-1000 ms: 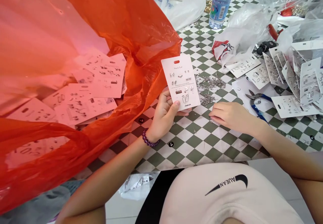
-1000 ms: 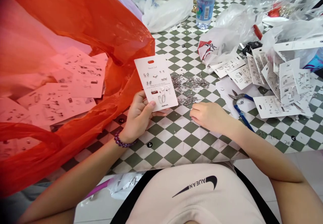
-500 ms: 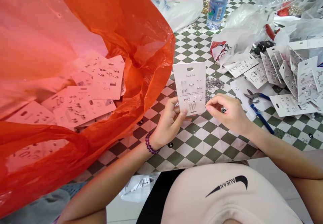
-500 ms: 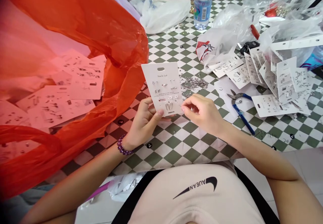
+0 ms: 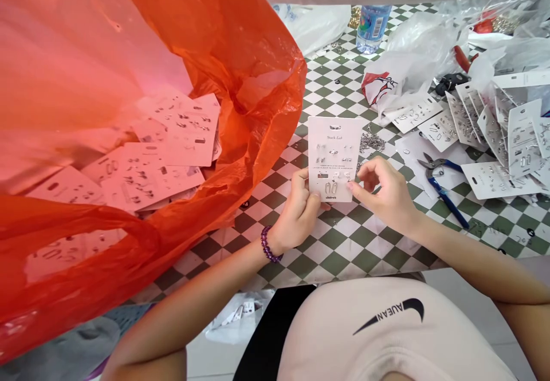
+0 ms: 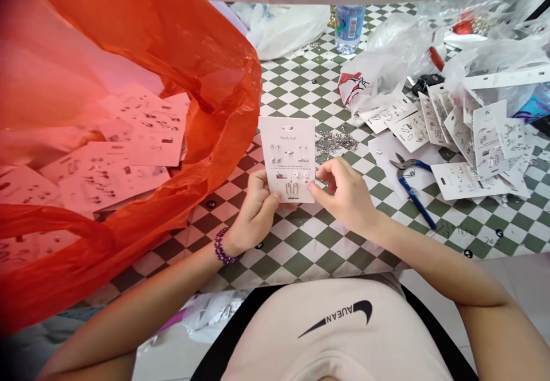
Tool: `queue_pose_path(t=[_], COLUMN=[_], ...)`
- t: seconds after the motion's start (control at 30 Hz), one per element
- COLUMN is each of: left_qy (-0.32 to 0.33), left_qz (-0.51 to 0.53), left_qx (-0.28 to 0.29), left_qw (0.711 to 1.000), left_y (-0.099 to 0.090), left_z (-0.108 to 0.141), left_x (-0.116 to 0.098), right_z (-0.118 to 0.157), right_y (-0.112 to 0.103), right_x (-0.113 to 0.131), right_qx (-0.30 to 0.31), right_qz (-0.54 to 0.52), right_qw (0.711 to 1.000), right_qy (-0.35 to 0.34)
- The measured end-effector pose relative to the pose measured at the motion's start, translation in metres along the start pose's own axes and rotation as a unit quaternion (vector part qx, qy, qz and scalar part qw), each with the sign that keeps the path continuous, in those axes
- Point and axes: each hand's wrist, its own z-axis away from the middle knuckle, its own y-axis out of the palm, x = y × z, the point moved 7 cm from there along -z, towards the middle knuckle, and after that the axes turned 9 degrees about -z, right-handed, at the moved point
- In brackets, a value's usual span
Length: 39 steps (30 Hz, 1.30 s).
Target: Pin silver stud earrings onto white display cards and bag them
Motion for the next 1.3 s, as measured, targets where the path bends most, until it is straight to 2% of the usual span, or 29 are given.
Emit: queue_pose_path(t=[0.1,0.23,0.37,0.6,0.8,0.93,1.03,1.1,1.2,1.3], left_qy=[-0.014,-0.040,-0.049,-0.054,-0.074,-0.086,-0.106,-0.118,-0.136,-0.149], left_qz=[0.012,-0.023,-0.052,-0.037,0.045,0.067,0.106,0.135,0.174,0.204], left_qx=[0.004,-0.021,-0.044,-0.030,0.010,0.013,0.038,0.043,0.038,0.038], left_qw=[1.000,0.999,0.996,0.997,0.996,0.994,0.988,0.983,0.975,0.967], left_y=[0.001,-0.002,-0.007,-0.007,-0.004,-0.004,-0.001,0.000,-0.001,-0.001], left_z=[0.002,0.003,0.001,-0.004,-0.008,-0.009,-0.009,-0.009,-0.009,-0.009], left_x=[0.001,0.002,0.000,-0.006,-0.004,-0.001,0.003,0.005,0.009,0.012], right_z=[0.003,0.008,0.010,0.012,0.011,0.011,0.004,-0.009,-0.033,-0.053], right_y=[0.008,0.019,0.019,0.018,0.020,0.021,0.011,-0.006,-0.037,-0.047], right_x=[-0.013,-0.013,-0.010,-0.004,0.009,0.016,0.020,0.016,-0.001,-0.017], right_qx=[0.038,0.101,0.102,0.108,0.129,0.135,0.144,0.114,0.033,0.026], right_qz=[-0.109,-0.194,-0.199,-0.150,-0.106,-0.111,-0.096,-0.065,0.048,0.180], right_qw=[0.990,0.970,0.971,0.982,0.986,0.984,0.983,0.989,0.998,0.983], right_qy=[0.082,0.103,0.090,0.040,-0.021,-0.044,-0.069,-0.068,-0.037,-0.034])
